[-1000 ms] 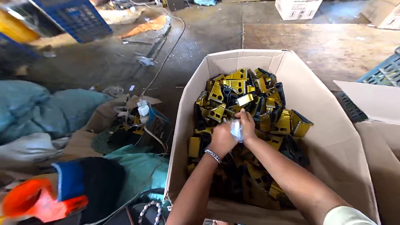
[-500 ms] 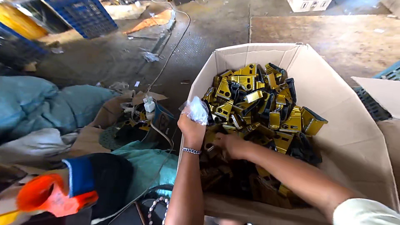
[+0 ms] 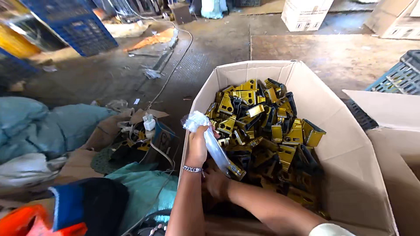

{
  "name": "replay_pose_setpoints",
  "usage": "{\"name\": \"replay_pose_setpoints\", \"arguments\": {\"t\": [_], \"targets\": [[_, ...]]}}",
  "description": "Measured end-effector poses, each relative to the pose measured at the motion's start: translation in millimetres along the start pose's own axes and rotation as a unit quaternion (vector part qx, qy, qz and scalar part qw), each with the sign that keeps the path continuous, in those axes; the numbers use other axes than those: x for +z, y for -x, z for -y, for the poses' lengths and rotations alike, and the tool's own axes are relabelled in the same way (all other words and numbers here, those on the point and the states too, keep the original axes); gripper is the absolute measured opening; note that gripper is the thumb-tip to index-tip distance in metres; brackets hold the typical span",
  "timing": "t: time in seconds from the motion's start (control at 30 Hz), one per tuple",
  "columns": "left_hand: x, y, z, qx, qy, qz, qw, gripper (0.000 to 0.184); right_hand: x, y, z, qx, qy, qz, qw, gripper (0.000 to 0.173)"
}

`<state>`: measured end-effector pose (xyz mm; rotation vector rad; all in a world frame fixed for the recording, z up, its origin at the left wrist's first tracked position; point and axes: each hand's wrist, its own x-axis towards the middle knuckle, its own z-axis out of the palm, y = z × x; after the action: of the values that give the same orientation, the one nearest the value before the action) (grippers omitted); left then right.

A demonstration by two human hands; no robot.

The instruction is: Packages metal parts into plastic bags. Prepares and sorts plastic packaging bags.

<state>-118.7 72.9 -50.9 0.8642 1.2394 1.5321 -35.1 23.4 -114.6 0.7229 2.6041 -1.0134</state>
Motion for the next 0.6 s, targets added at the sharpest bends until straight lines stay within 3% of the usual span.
{"name": "replay_pose_setpoints", "arguments": {"t": [0.1,0.2,0.27,0.33,0.4,0.43,0.47,0.53,0.6], "targets": [[8.0,5.5,2.1,-0.013,-0.034,0.058,0.998,0.018,-3.6,24.0,-21.3,-0.019,-0.024,-0.045,0.999,0.037],[11.6,3.6,9.9,0.04,-0.021,0.074,0.996,0.029,-21.8,76.2,-39.4,0.016,-0.01,-0.012,1.0,0.056],[12.2,5.3,10.1,0.047,-0.017,0.053,0.997,0.034,-21.8,119.2,-61.7,0.086,-0.074,-0.056,0.992,0.05],[15.5,8.6,9.4,0.043,-0.043,0.033,0.998,0.037,-29.8,163.0,-87.6,0.207,-0.11,-0.119,0.965,0.05],[24.3,16.9,18.5,0.056,-0.091,0.052,0.993,0.047,-55.7,195.1,-98.4,0.333,-0.133,-0.2,0.912,0.051],[30.2,22.5,28.2,0.077,-0.123,0.084,0.986,0.05,-68.0,202.3,-95.3,0.341,-0.159,-0.274,0.885,0.051],[36.8,29.1,39.3,0.112,-0.159,0.125,0.973,0.051,-76.6,202.6,-88.0,0.307,-0.194,-0.341,0.867,0.053],[52.0,44.1,55.4,0.189,-0.209,0.199,0.939,0.048,-83.3,189.2,-70.6,0.202,-0.269,-0.371,0.866,0.058],[65.8,59.9,48.8,0.145,-0.217,0.226,0.939,0.051,-79.7,176.0,-66.1,0.127,-0.281,-0.364,0.879,0.039]]}}
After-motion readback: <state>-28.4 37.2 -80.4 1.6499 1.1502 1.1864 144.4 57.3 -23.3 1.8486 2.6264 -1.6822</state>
